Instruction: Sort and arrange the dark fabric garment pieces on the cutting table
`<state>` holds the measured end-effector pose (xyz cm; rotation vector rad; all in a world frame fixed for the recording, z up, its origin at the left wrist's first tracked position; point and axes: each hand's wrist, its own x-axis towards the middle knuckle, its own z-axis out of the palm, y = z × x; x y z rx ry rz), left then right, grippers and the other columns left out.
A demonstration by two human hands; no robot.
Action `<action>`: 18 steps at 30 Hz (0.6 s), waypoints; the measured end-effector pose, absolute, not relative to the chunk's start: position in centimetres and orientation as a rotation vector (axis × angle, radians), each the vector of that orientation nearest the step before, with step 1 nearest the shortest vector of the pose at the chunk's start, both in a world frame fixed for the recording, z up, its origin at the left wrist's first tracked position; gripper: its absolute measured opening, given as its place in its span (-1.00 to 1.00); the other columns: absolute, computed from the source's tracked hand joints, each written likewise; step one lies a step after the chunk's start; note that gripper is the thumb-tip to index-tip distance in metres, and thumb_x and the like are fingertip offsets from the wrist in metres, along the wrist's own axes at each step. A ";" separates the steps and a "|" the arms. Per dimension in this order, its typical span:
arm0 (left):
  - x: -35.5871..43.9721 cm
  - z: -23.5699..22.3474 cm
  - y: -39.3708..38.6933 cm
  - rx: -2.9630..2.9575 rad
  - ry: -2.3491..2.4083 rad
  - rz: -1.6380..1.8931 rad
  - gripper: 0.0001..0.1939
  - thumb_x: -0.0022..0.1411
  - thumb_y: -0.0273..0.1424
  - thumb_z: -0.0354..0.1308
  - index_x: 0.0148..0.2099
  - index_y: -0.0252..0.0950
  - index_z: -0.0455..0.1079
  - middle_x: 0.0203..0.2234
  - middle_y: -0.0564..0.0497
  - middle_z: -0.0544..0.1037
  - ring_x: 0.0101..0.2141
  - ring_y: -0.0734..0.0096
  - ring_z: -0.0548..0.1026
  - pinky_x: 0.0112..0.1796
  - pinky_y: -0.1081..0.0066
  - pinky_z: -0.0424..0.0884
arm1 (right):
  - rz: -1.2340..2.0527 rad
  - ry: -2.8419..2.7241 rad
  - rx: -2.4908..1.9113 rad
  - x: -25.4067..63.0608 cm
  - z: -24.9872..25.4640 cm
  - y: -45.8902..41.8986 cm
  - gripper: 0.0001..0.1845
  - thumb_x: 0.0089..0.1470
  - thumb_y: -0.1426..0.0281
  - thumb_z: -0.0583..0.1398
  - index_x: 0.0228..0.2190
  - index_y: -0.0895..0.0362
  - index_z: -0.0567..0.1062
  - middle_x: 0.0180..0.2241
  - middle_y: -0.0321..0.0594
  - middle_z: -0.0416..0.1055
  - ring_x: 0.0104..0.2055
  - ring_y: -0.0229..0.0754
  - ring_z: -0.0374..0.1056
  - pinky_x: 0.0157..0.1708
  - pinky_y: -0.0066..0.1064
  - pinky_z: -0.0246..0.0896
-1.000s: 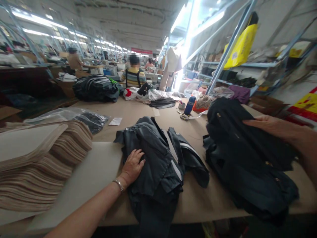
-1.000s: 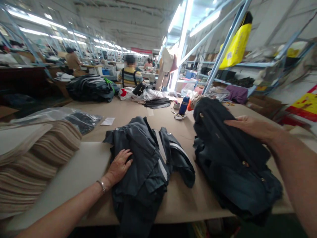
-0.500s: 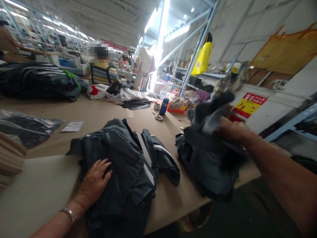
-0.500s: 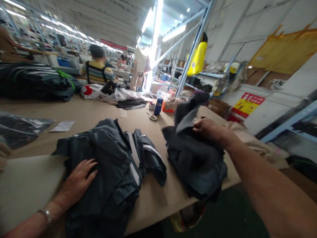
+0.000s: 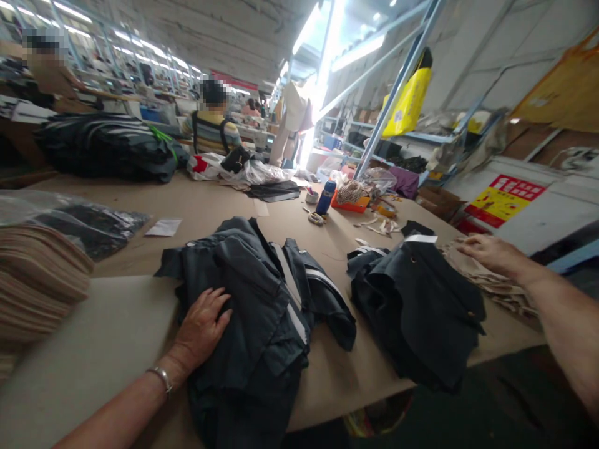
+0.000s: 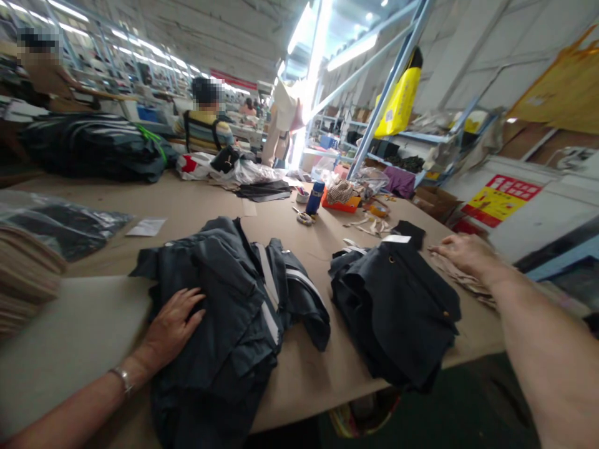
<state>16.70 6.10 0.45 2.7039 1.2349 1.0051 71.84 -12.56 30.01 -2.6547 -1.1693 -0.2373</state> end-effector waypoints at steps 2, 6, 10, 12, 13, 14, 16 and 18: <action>16.8 0.7 5.9 2.679 1.250 0.988 -0.62 0.28 -0.25 -0.05 0.03 -0.33 0.38 0.04 -0.15 0.44 0.13 0.07 0.28 0.16 0.03 0.25 | -0.222 -1.307 -2.602 69.7 27.9 -10.5 -0.64 0.15 0.37 0.13 -0.10 0.39 0.45 -0.03 0.37 0.36 -0.01 0.04 0.31 -0.11 -0.23 0.10; 16.9 0.9 5.8 2.638 1.283 0.978 -0.64 0.27 -0.26 -0.03 0.02 -0.30 0.38 0.05 -0.13 0.43 0.14 0.08 0.28 0.17 0.04 0.24 | 0.057 -1.804 -2.346 61.7 21.3 -5.1 -0.67 0.22 0.31 0.04 -0.08 0.18 0.47 -0.09 -0.06 0.47 -0.06 -0.14 0.36 -0.06 -0.41 0.16; 16.8 1.0 5.6 2.641 1.291 0.962 -0.64 0.28 -0.28 -0.04 0.02 -0.33 0.38 0.05 -0.14 0.43 0.15 0.08 0.28 0.17 0.02 0.24 | 0.215 -2.077 -2.244 54.5 14.1 -1.5 -0.64 0.08 0.31 0.21 -0.08 0.15 0.48 -0.07 -0.11 0.45 -0.06 -0.14 0.38 -0.05 -0.45 0.20; 16.8 0.9 5.5 2.641 1.289 0.959 -0.64 0.28 -0.29 -0.04 0.02 -0.33 0.38 0.06 -0.14 0.43 0.15 0.07 0.27 0.17 0.01 0.24 | 0.193 -2.098 -2.294 52.6 11.8 -0.7 -0.73 0.12 0.38 0.15 -0.15 0.22 0.50 -0.11 -0.02 0.46 -0.10 -0.10 0.40 -0.08 -0.38 0.23; 16.8 0.9 5.5 2.636 1.286 0.960 -0.65 0.28 -0.30 -0.03 0.02 -0.33 0.38 0.06 -0.14 0.43 0.15 0.07 0.27 0.17 0.00 0.24 | 0.176 -2.092 -2.330 52.1 11.1 -0.5 -0.76 0.15 0.43 0.10 -0.20 0.25 0.50 -0.16 0.01 0.47 -0.14 -0.09 0.42 -0.12 -0.34 0.24; 16.7 0.8 5.5 2.627 1.286 0.965 -0.65 0.28 -0.30 -0.03 0.02 -0.33 0.38 0.06 -0.14 0.43 0.15 0.07 0.27 0.16 0.00 0.25 | 0.161 -2.080 -2.365 51.9 10.8 -0.4 -0.75 0.17 0.48 0.04 -0.23 0.27 0.50 -0.20 0.03 0.48 -0.18 -0.10 0.43 -0.15 -0.32 0.26; 16.6 0.9 5.7 2.592 1.281 0.979 -0.66 0.26 -0.31 0.00 0.02 -0.31 0.39 0.05 -0.14 0.44 0.15 0.08 0.29 0.15 -0.01 0.26 | 0.131 -2.041 -2.423 52.2 11.2 -0.3 -0.72 0.18 0.54 -0.01 -0.26 0.30 0.49 -0.26 0.04 0.49 -0.24 -0.12 0.44 -0.20 -0.31 0.27; 16.5 1.6 5.9 2.530 1.251 1.009 -0.69 0.23 -0.31 0.04 -0.03 -0.30 0.41 0.01 -0.14 0.47 0.10 0.09 0.35 0.12 0.00 0.30 | 0.085 -1.974 -2.459 53.5 13.1 -0.4 -0.70 0.18 0.54 -0.03 -0.29 0.30 0.50 -0.31 0.06 0.50 -0.26 -0.11 0.44 -0.23 -0.34 0.25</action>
